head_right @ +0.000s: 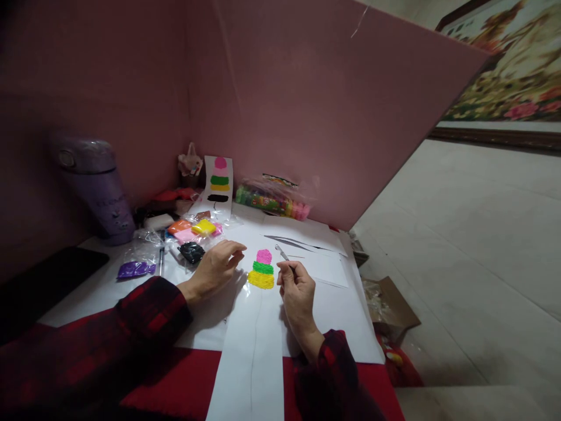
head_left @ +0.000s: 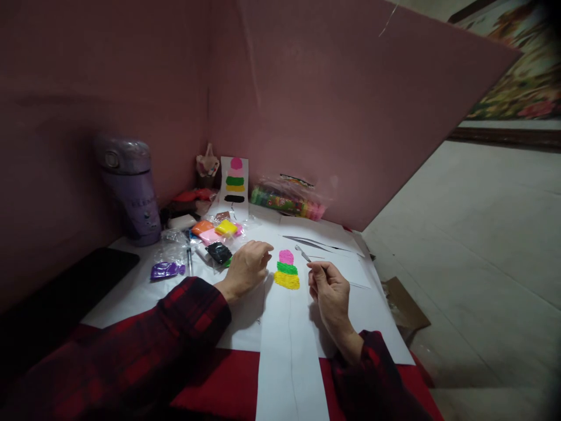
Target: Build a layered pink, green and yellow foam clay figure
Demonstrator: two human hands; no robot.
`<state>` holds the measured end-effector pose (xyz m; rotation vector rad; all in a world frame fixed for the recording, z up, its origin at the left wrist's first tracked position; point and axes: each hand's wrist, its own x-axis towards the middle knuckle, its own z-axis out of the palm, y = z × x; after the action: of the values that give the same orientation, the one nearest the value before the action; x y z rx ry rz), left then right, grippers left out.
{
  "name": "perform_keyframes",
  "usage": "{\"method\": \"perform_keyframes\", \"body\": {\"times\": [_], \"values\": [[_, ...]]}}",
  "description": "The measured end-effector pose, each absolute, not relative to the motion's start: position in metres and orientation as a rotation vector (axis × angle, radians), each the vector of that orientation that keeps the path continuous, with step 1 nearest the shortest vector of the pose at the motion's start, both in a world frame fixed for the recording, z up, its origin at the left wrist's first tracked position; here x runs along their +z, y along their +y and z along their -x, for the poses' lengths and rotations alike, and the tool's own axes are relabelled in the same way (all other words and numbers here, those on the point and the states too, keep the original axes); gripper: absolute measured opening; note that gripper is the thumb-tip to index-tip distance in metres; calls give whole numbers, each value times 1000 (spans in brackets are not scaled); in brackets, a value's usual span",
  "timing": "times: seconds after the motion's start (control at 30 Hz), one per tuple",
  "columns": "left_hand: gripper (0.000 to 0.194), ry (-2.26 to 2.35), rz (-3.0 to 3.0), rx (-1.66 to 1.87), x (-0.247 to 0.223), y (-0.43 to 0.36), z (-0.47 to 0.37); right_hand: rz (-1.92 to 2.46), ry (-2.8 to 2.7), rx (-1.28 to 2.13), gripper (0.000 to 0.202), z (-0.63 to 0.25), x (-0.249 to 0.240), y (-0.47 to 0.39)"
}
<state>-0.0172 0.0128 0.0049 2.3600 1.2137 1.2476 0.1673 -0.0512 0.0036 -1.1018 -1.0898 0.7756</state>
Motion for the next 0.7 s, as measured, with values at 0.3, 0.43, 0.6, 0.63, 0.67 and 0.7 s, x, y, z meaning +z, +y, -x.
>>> {"method": "perform_keyframes", "body": {"times": [0.3, 0.43, 0.6, 0.63, 0.67, 0.7], "values": [[18, 1258, -2306, 1244, -2, 18, 17, 1103, -1151, 754, 31, -163, 4, -51], [18, 1251, -2304, 1235, -3, 19, 18, 1143, -1138, 760, 28, -164, 3, -51], [16, 1260, -2302, 1229, -4, 21, 18, 1130, -1212, 805, 19, -165, 4, -52], [16, 1262, -2300, 1229, -4, 21, 18, 1128, -1213, 812, 19, -165, 4, -52], [16, 1263, -2299, 1225, -4, 21, 18, 1127, -1210, 820, 20, -165, 3, -52], [16, 1263, -2298, 1218, -4, 21, 18, 1124, -1206, 831, 22, -165, 3, -51]]}}
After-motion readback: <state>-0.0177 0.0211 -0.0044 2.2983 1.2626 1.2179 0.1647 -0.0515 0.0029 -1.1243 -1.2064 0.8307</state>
